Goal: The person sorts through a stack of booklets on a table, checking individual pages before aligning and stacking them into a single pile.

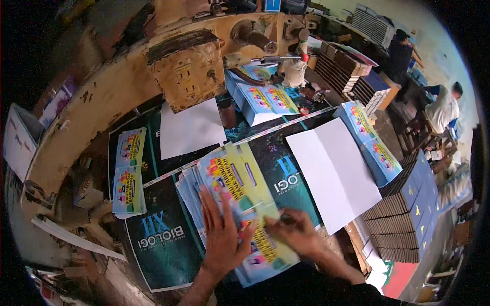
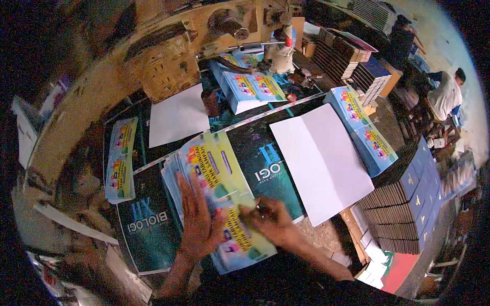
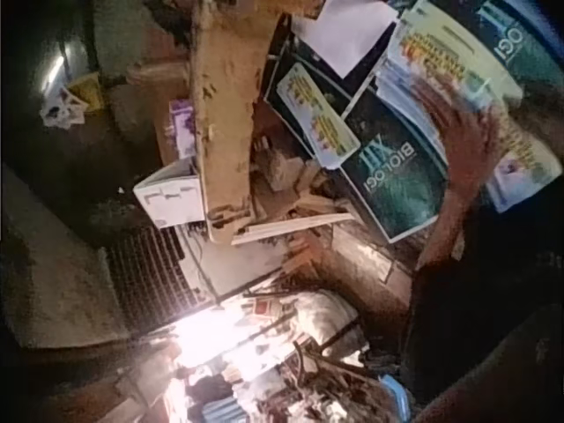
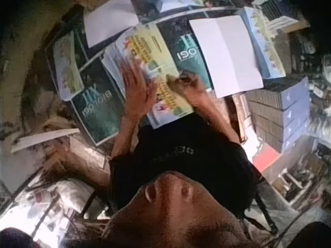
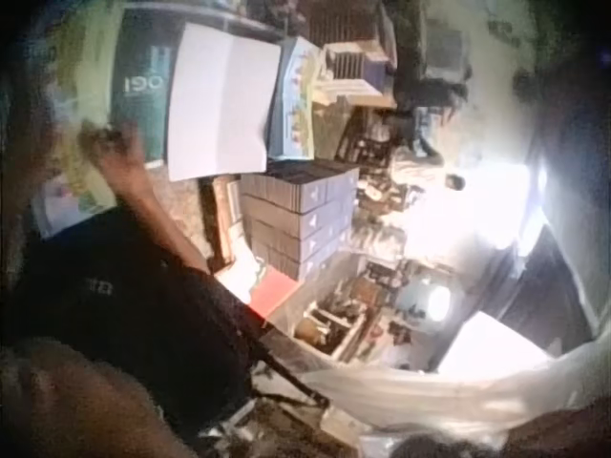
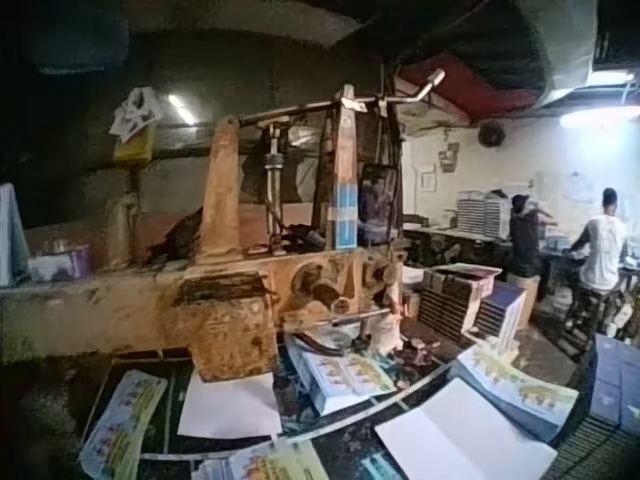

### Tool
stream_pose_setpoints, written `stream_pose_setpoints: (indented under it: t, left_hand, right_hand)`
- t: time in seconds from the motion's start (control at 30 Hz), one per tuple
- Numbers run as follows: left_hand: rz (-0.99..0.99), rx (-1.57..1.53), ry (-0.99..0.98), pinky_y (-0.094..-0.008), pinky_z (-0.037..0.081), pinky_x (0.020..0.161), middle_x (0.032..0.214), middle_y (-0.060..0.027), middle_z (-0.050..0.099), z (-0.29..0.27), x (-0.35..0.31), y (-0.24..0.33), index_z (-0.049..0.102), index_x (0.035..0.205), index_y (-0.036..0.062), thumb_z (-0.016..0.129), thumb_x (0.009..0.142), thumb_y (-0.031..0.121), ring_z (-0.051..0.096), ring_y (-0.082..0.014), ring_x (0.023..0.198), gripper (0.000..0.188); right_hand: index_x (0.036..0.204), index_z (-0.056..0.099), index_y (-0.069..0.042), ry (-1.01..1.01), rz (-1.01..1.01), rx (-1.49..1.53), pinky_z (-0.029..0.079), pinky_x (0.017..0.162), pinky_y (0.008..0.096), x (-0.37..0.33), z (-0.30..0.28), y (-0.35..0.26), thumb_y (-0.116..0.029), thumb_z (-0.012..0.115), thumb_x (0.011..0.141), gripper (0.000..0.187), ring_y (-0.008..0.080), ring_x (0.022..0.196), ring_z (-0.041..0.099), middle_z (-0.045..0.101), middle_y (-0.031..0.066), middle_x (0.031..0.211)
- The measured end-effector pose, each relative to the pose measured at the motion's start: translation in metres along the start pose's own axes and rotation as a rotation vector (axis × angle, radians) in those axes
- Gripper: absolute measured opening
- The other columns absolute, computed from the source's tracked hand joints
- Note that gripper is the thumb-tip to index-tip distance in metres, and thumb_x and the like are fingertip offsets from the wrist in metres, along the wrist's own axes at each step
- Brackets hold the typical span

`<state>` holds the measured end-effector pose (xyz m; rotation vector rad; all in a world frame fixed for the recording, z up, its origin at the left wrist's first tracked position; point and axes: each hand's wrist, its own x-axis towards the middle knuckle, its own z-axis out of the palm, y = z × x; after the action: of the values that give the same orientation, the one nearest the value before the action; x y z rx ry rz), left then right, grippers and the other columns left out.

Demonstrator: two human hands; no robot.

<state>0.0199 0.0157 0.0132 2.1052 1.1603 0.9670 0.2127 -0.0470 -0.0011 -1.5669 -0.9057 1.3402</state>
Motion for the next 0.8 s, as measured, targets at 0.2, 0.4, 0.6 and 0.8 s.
stream_pose_setpoints:
  t: [0.2,0.4,0.6,0.8]
  left_hand:
    - [0.015,0.380,-0.126,-0.0627,0.001,0.120,0.160,-0.0393,0.009,0.015,-0.018,-0.036,0.009,0.155,-0.0129,0.036,0.103,0.052,0.006,-0.0493,0.152,0.087]
    - [0.085,0.166,-0.014,-0.0620,0.002,0.121,0.160,-0.0396,0.007,0.013,-0.017,-0.039,0.005,0.156,-0.0121,0.033,0.103,0.050,0.005,-0.0532,0.151,0.086]
    - [-0.010,0.419,-0.123,-0.0625,0.005,0.120,0.159,-0.0407,0.011,0.013,-0.018,-0.032,0.012,0.155,-0.0127,0.041,0.101,0.047,0.009,-0.0542,0.150,0.085]
    - [-0.018,0.461,-0.122,-0.0627,0.008,0.120,0.158,-0.0404,0.015,0.016,-0.019,-0.032,0.017,0.155,-0.0122,0.041,0.101,0.046,0.013,-0.0540,0.149,0.083]
  right_hand:
    - [0.095,0.069,-0.001,-0.067,0.006,0.054,0.050,0.064,0.0245,0.007,0.014,0.000,-0.020,0.078,0.092,0.021,0.0058,0.075,0.061,0.070,0.0002,0.084]
    - [0.111,0.071,-0.002,-0.278,0.058,0.313,0.053,0.076,0.0261,0.011,0.019,0.015,-0.027,0.079,0.091,0.033,0.0082,0.087,0.064,0.073,0.0038,0.095]
    - [0.134,0.059,-0.006,-0.078,-0.571,-0.448,0.057,0.076,0.0302,0.010,-0.018,-0.022,-0.015,0.068,0.097,0.039,0.0173,0.088,0.073,0.075,0.0192,0.105]
    - [0.149,0.043,-0.008,0.018,-0.469,-0.485,0.060,0.067,0.0339,-0.010,-0.035,-0.072,-0.012,0.062,0.098,0.054,0.0290,0.090,0.075,0.073,0.0224,0.109]
